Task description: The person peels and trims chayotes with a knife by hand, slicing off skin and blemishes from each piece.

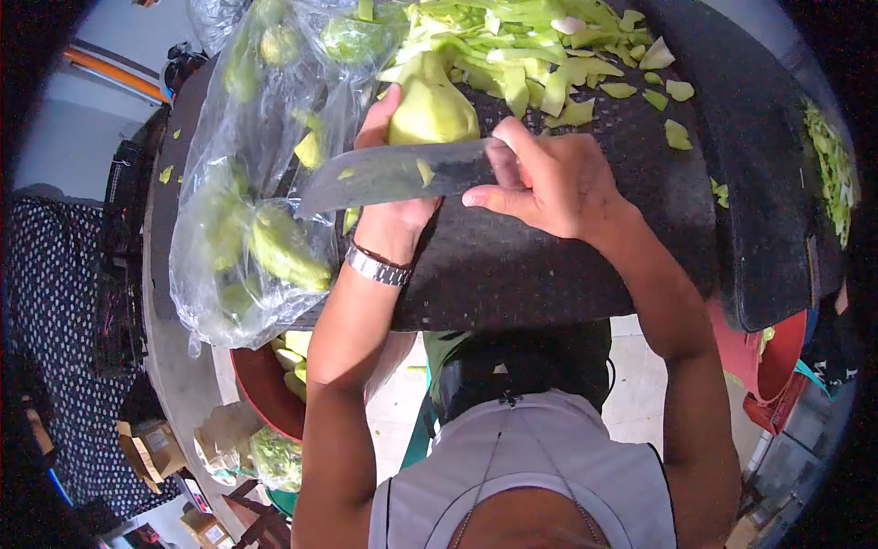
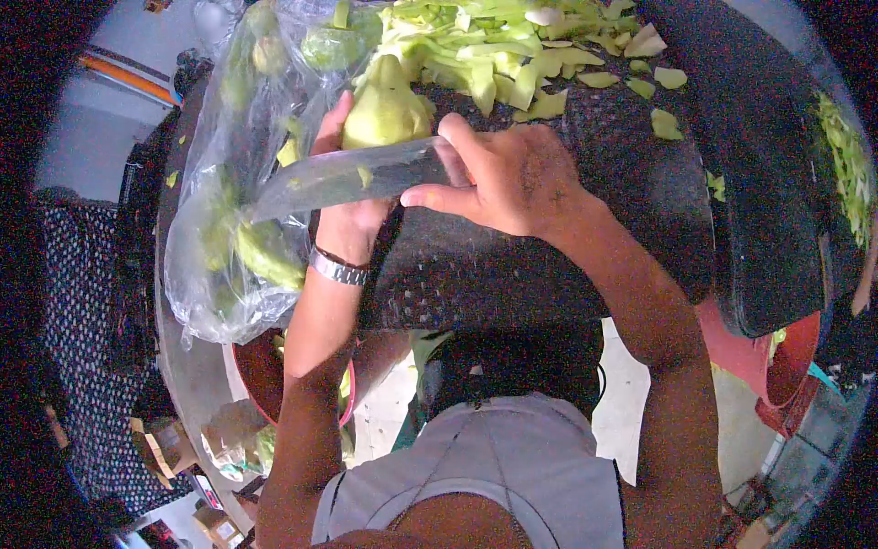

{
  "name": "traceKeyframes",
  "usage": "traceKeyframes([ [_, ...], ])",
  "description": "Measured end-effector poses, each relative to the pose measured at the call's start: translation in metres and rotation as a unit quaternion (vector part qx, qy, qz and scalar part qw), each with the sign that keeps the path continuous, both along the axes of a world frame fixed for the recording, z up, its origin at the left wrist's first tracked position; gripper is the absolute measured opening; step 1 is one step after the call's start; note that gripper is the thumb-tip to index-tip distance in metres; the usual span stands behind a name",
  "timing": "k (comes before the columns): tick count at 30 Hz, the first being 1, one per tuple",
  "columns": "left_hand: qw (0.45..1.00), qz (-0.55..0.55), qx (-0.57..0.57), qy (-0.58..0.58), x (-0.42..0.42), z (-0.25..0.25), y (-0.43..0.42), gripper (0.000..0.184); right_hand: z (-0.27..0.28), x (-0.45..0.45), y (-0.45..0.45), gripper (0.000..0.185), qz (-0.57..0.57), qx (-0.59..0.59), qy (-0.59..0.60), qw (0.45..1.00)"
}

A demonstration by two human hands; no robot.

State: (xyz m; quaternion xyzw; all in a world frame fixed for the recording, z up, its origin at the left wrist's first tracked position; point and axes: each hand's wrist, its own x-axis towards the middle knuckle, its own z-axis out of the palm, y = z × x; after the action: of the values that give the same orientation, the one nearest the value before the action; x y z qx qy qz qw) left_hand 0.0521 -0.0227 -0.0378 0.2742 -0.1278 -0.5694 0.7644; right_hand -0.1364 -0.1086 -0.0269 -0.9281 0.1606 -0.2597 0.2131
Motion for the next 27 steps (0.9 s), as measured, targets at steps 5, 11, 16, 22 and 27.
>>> traceKeyframes([
  [5, 1.000, -0.007, -0.013, 0.012, 0.002, -0.002, -0.001, 0.048, -0.001, -0.001, -0.001, 0.058, 0.015, -0.028, -0.014, 0.999],
  [11, 1.000, -0.009, -0.008, 0.003, 0.002, -0.005, -0.001, 0.048, -0.003, 0.001, -0.002, 0.057, 0.005, -0.015, 0.009, 1.000],
  [16, 0.997, 0.043, 0.050, -0.033, -0.004, 0.004, 0.000, 0.052, -0.002, -0.005, -0.021, 0.054, -0.026, 0.004, 0.015, 1.000],
  [22, 0.997, 0.026, 0.002, -0.070, -0.010, 0.008, 0.000, 0.052, 0.008, -0.007, -0.017, 0.054, 0.004, 0.025, 0.035, 0.999],
  [27, 0.997, 0.064, -0.002, -0.046, -0.006, 0.008, -0.002, 0.050, 0.003, -0.015, -0.045, 0.053, -0.080, 0.012, 0.028, 0.996],
])
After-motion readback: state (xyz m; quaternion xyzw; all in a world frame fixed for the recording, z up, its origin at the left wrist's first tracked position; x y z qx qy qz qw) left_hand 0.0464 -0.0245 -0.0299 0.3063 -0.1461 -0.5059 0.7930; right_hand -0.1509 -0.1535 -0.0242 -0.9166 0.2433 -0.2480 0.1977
